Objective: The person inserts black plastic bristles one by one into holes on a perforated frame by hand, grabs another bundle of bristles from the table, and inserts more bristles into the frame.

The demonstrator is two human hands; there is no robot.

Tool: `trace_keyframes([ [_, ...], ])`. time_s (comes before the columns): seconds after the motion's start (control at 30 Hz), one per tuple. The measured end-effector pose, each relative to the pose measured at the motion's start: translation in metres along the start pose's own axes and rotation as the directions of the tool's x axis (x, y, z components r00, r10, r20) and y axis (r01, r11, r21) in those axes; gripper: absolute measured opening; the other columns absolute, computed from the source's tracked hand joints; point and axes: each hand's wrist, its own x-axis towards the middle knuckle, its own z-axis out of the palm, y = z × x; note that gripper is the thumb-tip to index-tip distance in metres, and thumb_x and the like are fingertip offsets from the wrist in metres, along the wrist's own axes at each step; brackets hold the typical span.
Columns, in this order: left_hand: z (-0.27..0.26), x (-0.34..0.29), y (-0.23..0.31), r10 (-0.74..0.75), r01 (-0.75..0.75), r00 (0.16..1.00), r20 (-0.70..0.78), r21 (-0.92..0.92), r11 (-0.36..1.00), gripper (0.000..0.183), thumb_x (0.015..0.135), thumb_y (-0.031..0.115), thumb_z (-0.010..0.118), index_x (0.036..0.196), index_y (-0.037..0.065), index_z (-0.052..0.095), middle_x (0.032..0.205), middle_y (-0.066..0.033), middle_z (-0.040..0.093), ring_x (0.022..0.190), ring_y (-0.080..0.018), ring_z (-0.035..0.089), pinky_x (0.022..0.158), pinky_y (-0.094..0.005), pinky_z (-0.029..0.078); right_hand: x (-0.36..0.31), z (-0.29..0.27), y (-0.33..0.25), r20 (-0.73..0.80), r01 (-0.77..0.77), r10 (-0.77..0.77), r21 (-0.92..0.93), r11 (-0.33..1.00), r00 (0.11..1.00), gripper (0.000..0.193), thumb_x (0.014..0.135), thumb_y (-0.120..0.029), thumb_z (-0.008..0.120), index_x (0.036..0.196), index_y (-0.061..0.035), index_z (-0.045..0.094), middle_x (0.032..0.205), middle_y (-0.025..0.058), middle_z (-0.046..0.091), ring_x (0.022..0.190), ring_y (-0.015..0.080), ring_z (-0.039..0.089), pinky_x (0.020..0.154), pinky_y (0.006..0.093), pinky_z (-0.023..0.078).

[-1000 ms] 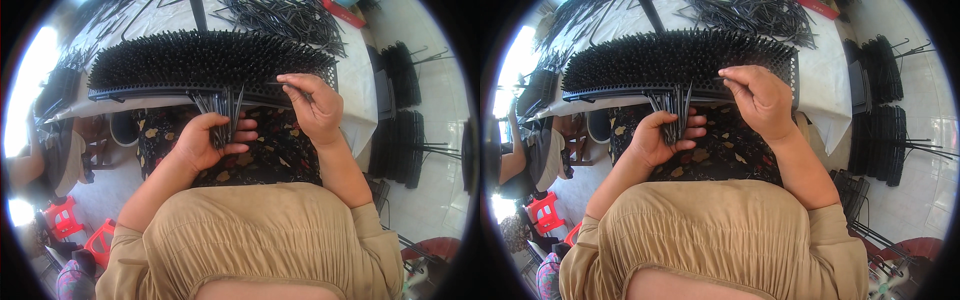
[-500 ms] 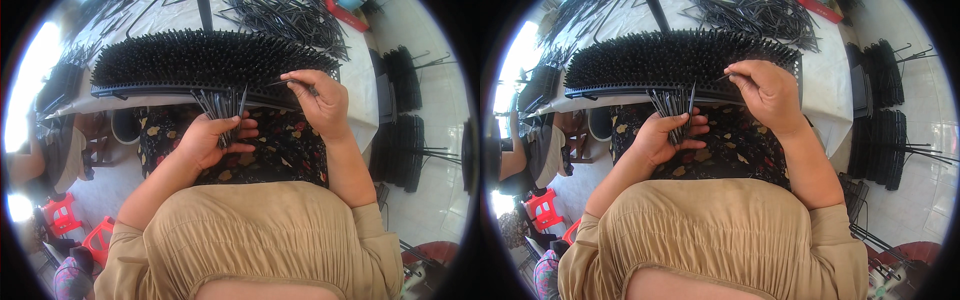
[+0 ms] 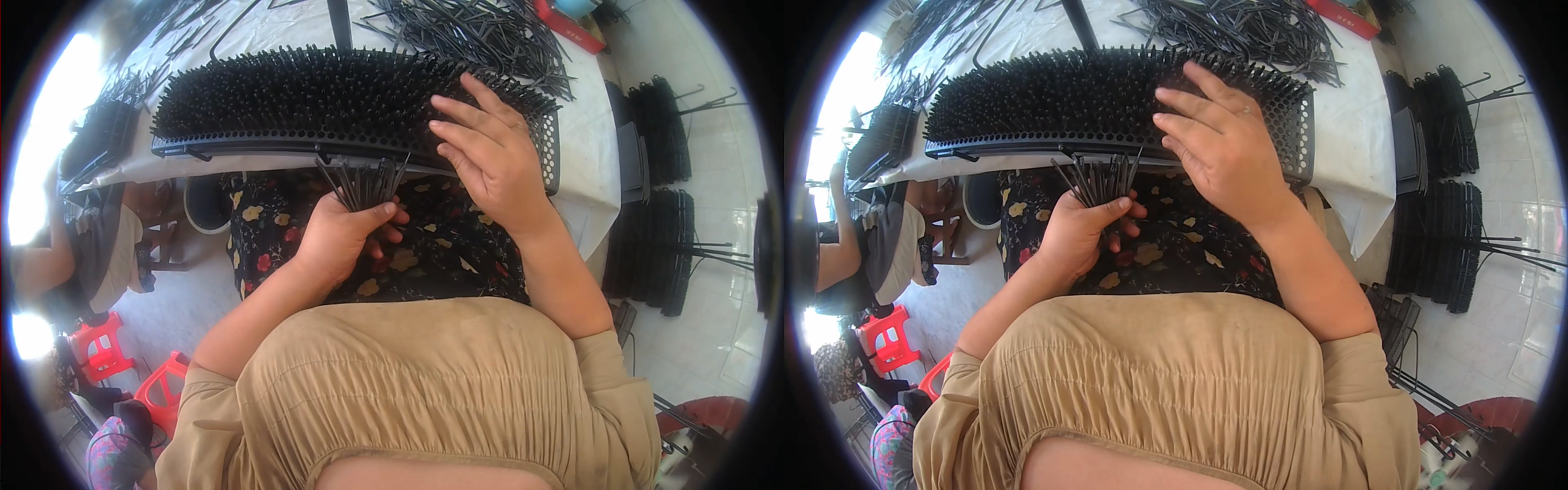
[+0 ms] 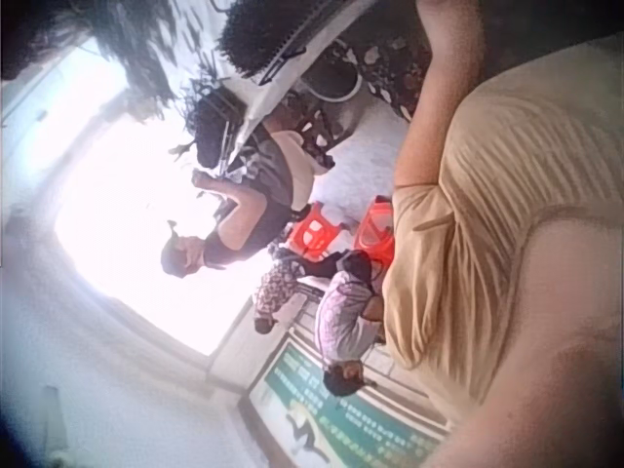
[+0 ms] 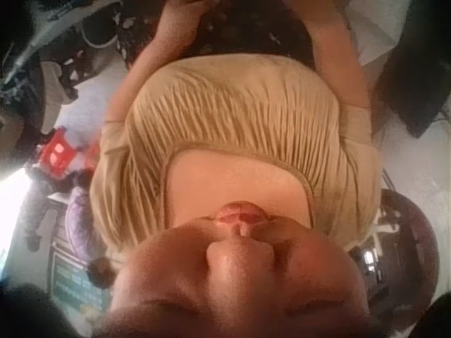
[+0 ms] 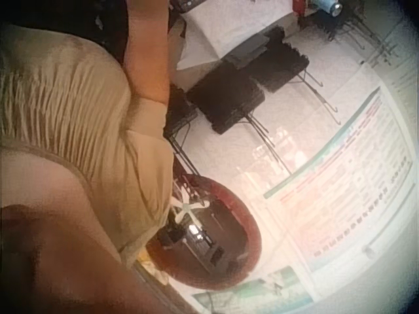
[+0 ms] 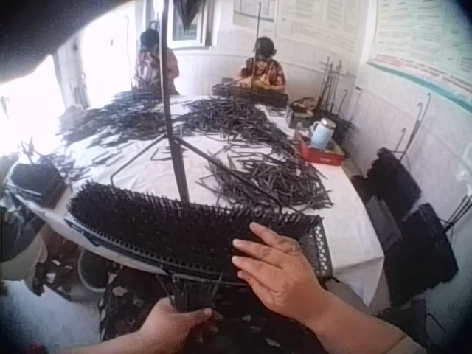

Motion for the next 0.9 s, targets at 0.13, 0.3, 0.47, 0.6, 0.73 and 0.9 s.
trace_keyframes([
  [0.13,0.004,-0.003,0.001,0.063,-0.064,0.998,0.016,0.051,0.997,0.015,0.093,0.005,0.064,0.107,0.001,0.063,0.092,-0.0118,0.071,0.069,-0.0150,0.067,0.047,-0.0226,0.047,-0.010,-0.007,-0.041,0.237,-0.654,0.636,0.496,0.571,0.735,0.023,0.081,-0.001,0.075,0.103,-0.0028,0.068,0.095,0.0108,0.072,0.083,0.0182,0.070,0.072,0.0254,0.054],
  [0.3,0.022,-0.012,0.012,0.074,-0.080,0.993,0.087,0.070,0.994,0.016,0.094,0.004,0.062,0.109,0.000,0.063,0.092,-0.0128,0.071,0.068,-0.0136,0.066,0.046,-0.0212,0.046,-0.026,0.001,-0.040,0.509,-0.708,0.628,0.699,0.097,0.588,0.022,0.088,-0.002,0.070,0.109,-0.0015,0.063,0.095,0.0070,0.071,0.086,0.0114,0.068,0.068,0.0231,0.052],
  [0.47,0.011,-0.003,0.005,0.038,-0.042,0.998,0.055,0.064,0.997,0.015,0.095,0.005,0.061,0.109,-0.002,0.061,0.092,-0.0139,0.071,0.066,-0.0131,0.065,0.045,-0.0211,0.045,-0.022,-0.012,-0.023,0.191,-0.547,0.751,0.796,0.258,0.632,0.034,0.092,0.003,0.063,0.122,-0.0016,0.047,0.095,0.0101,0.069,0.083,0.0135,0.067,0.067,0.0216,0.053],
  [0.6,0.011,0.002,0.000,-0.027,0.025,0.997,0.074,0.025,0.999,0.014,0.095,0.006,0.060,0.107,-0.002,0.060,0.092,-0.0139,0.070,0.063,-0.0124,0.063,0.044,-0.0215,0.043,-0.030,-0.001,-0.004,-0.274,-0.248,0.451,0.547,0.800,0.849,0.037,0.086,0.008,0.069,0.115,-0.0004,0.046,0.094,0.0100,0.069,0.079,0.0132,0.067,0.069,0.0233,0.055],
  [0.73,0.014,0.000,0.002,-0.025,0.024,0.997,0.075,0.011,1.000,0.014,0.095,0.006,0.060,0.106,-0.002,0.061,0.091,-0.0137,0.071,0.061,-0.0118,0.061,0.043,-0.0217,0.041,-0.024,0.010,-0.007,-0.250,-0.322,0.472,0.467,0.824,0.846,0.026,0.080,0.002,0.077,0.100,-0.0038,0.060,0.093,0.0062,0.069,0.075,0.0151,0.065,0.065,0.0258,0.053],
  [0.9,0.013,-0.002,0.004,-0.012,0.013,0.996,0.087,-0.006,1.000,0.013,0.095,0.006,0.060,0.106,-0.003,0.062,0.088,-0.0125,0.070,0.060,-0.0104,0.059,0.043,-0.0206,0.041,-0.013,0.002,-0.006,-0.181,-0.151,0.137,-0.067,0.986,0.974,0.020,0.067,-0.003,0.080,0.084,-0.0069,0.070,0.093,0.0048,0.069,0.087,0.0274,0.061,0.076,0.0365,0.050],
])
